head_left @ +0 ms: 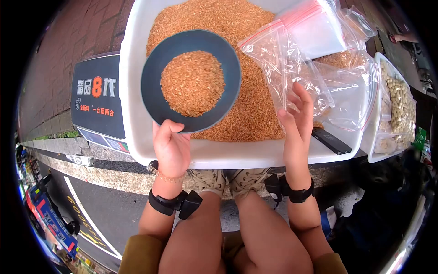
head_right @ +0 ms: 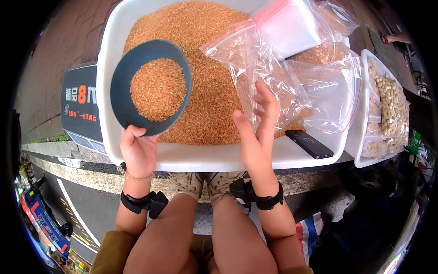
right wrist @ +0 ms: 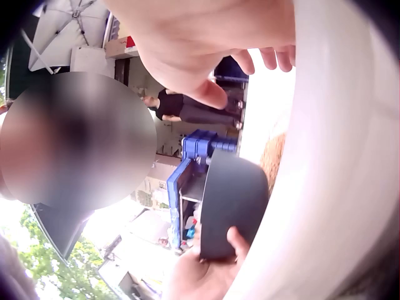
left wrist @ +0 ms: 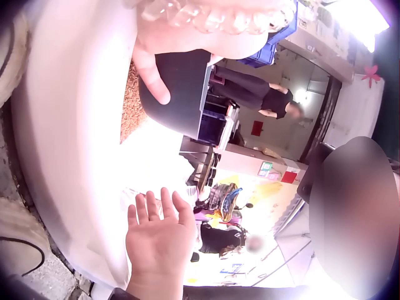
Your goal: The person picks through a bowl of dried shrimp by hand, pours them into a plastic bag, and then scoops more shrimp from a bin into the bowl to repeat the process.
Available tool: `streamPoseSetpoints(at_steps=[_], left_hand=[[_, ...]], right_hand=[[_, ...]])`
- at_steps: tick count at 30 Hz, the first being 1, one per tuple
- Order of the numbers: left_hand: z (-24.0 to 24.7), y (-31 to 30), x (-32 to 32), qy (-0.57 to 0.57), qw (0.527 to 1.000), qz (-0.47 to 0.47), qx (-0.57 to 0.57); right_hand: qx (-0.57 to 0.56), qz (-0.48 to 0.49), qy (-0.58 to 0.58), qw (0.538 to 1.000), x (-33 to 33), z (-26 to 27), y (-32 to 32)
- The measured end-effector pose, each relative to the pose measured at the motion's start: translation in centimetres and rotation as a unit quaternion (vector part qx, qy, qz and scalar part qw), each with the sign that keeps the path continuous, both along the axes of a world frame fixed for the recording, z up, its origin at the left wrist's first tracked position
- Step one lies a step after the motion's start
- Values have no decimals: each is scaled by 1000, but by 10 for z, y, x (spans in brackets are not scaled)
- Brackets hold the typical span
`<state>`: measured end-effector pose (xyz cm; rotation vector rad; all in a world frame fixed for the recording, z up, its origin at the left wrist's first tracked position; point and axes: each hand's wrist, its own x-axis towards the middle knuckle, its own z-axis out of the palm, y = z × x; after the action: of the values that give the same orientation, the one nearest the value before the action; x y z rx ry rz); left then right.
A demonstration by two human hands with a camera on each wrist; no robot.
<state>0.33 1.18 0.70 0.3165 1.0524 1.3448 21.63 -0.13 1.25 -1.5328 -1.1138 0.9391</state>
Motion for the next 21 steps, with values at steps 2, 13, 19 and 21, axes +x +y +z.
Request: streamPoseSetpoints(at_steps=[2,13,19,21], left_hand=[[0,2,-1,13,1000,9,6],[1,2,0,55,998,3,13],[11,5,3,55,998,-12,11],[10,5,3,48,999,-15,11]], right_hand=[[-2,-1,-193,981,30,3,4],[-55,204,-376,902,41,97,40],[160,310,-452,821,9,25,125],[114,298,-499,805,1,19,136]])
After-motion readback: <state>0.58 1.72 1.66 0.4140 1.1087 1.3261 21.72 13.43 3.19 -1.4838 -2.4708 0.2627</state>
